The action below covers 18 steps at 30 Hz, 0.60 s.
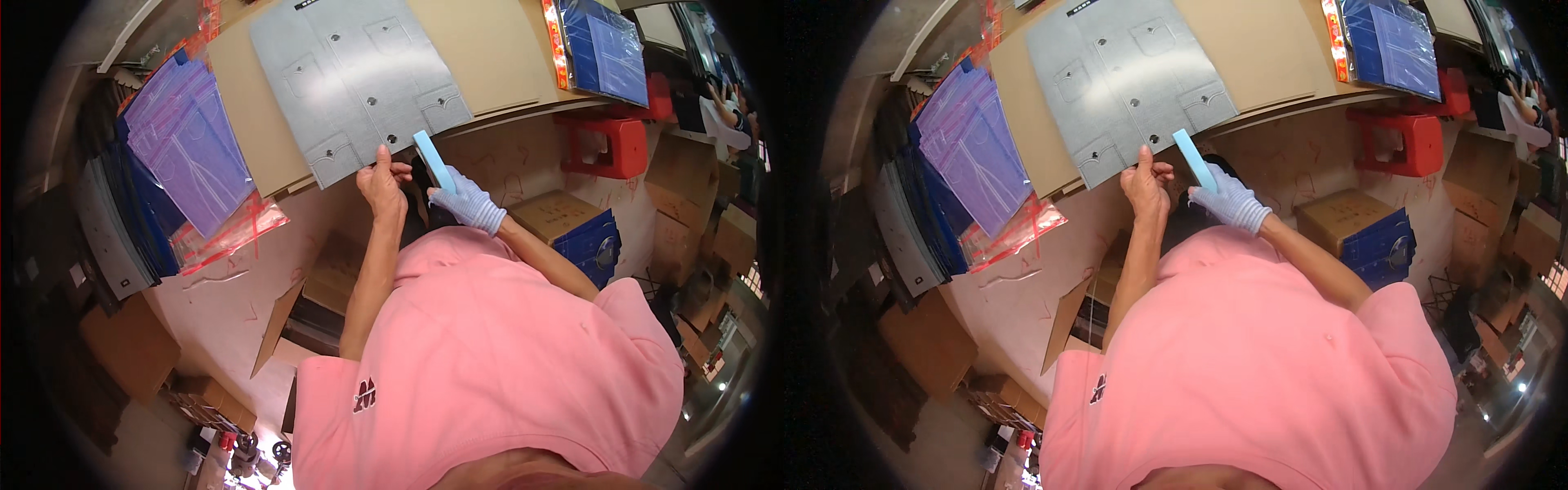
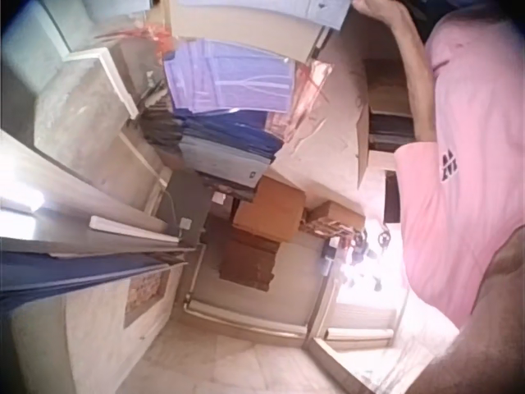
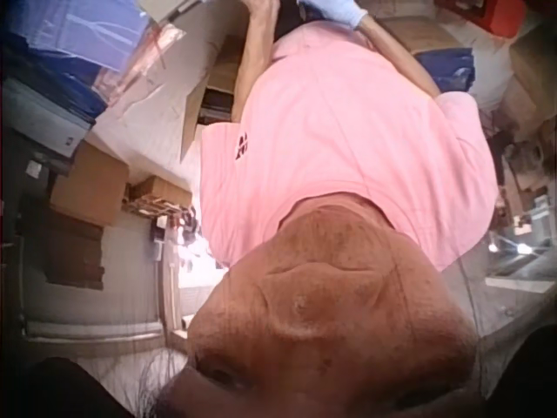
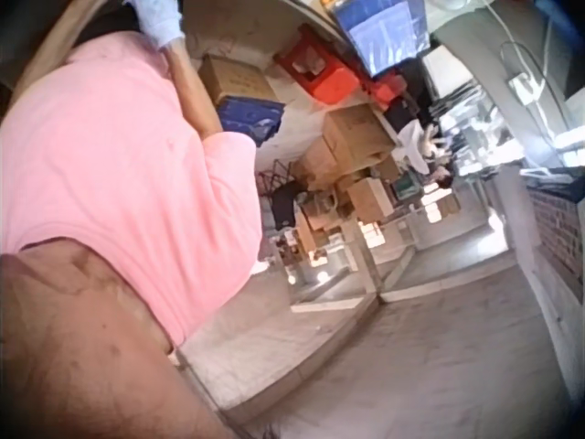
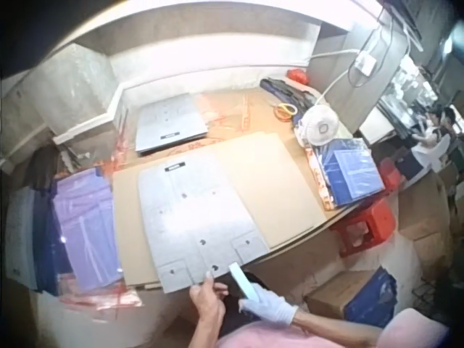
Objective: The person assembles a grey binder by placing it on a workbench, inserting a cardboard sheet, and smoothing the surface. They use a stapler to secure the binder components and then place the finished item into a cardboard box. The process is repeated for multiple binders.
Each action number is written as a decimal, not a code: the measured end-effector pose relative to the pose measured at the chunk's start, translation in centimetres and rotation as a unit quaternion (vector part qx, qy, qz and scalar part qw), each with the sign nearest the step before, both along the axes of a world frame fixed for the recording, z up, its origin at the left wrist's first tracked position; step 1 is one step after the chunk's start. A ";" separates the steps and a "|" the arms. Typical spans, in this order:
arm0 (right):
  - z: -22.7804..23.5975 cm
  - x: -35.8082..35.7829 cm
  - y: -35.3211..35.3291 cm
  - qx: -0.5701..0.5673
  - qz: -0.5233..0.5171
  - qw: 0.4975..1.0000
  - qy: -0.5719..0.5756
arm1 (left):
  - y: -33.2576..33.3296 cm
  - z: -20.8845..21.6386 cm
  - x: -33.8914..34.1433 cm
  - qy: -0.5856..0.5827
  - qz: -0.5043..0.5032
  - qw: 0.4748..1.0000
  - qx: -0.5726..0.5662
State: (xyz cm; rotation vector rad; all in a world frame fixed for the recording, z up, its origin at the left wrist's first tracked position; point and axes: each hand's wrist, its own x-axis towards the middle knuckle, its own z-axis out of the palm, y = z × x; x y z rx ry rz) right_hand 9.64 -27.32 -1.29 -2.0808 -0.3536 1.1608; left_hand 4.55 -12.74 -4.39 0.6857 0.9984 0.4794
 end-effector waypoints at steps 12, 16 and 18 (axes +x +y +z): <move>0.7 0.9 3.1 -0.051 -0.075 0.995 0.051 | 0.3 0.4 -1.2 -0.046 0.040 0.996 -0.059; 0.3 1.4 3.2 0.033 -0.105 0.982 0.151 | 1.5 0.4 -1.9 -0.033 0.123 0.990 -0.066; 0.1 1.4 3.3 0.013 -0.029 0.993 0.118 | 1.5 -0.5 -1.8 -0.021 0.097 0.991 -0.085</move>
